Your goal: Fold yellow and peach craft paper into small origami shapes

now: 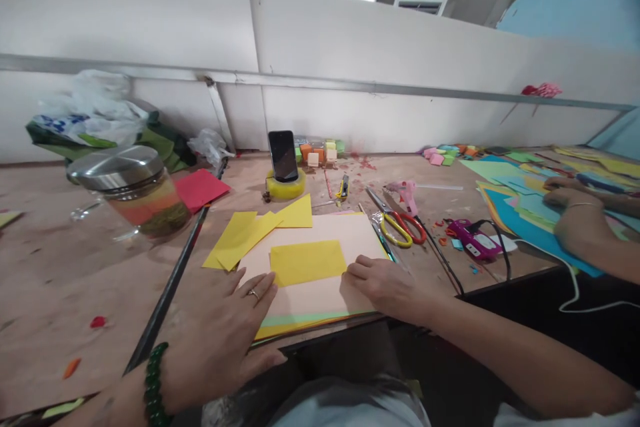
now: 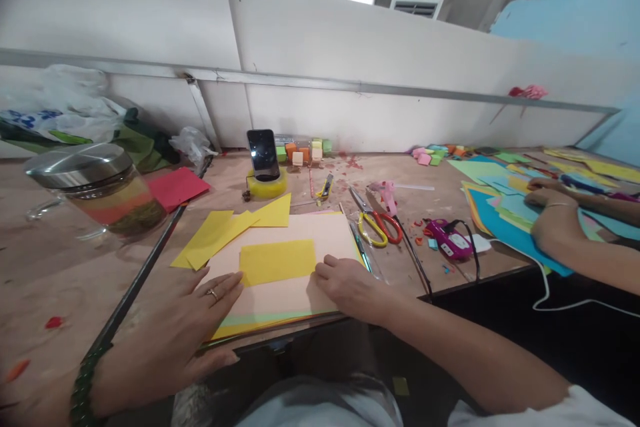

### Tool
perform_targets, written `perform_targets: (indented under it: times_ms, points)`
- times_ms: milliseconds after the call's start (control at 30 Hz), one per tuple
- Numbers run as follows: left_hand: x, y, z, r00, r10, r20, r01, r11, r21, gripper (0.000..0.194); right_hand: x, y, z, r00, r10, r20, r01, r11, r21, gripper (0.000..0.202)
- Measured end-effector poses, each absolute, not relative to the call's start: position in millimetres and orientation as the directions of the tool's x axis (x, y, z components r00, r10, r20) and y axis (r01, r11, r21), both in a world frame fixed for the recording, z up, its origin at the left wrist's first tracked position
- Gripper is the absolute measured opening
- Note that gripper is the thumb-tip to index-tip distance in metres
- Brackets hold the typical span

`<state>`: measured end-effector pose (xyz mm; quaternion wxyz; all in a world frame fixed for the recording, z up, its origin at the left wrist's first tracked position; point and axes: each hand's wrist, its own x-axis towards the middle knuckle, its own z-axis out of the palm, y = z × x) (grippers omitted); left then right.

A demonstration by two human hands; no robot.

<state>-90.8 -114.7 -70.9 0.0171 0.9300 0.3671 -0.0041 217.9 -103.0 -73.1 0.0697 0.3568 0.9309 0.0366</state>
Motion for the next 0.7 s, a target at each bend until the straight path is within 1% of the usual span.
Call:
perform_targets:
  times_ms: [67,133,200,267,300,333,400,467,500,600,633,700]
  points:
    - [-94,-116,-76,0.708,0.705,0.046,0.704,-0.709,0.023,0.068,221,-105,-77,-0.718,0.693,-0.068,0.688,0.721,0.083,0.013]
    - [-97,-112,-74,0.67,0.736,0.098,0.738,-0.675,0.025,0.056,221,-107,-81,-0.701,0.713,-0.024,0.712,0.702,0.032,0.015]
    - [-96,-103,-68,0.628,0.768,0.124,0.768,-0.638,0.062,0.041,220,-108,-83,-0.687,0.727,0.01,0.727,0.687,-0.011,0.017]
    - [-90,-88,-60,0.573,0.807,0.143,0.796,-0.589,0.14,0.032,218,-108,-85,-0.672,0.74,0.029,0.739,0.673,-0.026,0.017]
    - [-86,-79,-57,0.514,0.844,0.152,0.827,-0.535,0.173,0.031,217,-108,-86,-0.664,0.747,0.033,0.747,0.664,-0.028,0.017]
    - [-81,-70,-55,0.471,0.87,0.149,0.843,-0.493,0.216,0.037,216,-109,-86,-0.653,0.757,0.036,0.756,0.654,-0.032,0.018]
    - [-69,-54,-57,0.393,0.916,0.085,0.856,-0.398,0.33,0.052,215,-110,-87,-0.633,0.773,0.044,0.771,0.635,-0.048,0.021]
    - [-58,-44,-63,0.321,0.944,0.075,0.83,-0.319,0.458,0.055,216,-112,-89,-0.615,0.786,0.061,0.783,0.618,-0.071,0.026]
    - [-54,-41,-67,0.304,0.949,0.079,0.821,-0.303,0.484,0.054,216,-114,-89,-0.607,0.792,0.072,0.787,0.611,-0.083,0.029]
    - [-48,-40,-75,0.29,0.949,0.127,0.791,-0.312,0.526,0.044,218,-117,-87,-0.602,0.789,0.118,0.776,0.614,-0.143,0.036]
    - [-48,-40,-75,0.294,0.944,0.151,0.779,-0.328,0.534,0.037,219,-117,-85,-0.597,0.788,0.151,0.767,0.616,-0.178,0.038]
    - [-48,-41,-71,0.314,0.926,0.21,0.748,-0.377,0.546,0.021,220,-113,-80,-0.554,0.79,0.263,0.756,0.61,-0.239,0.041]
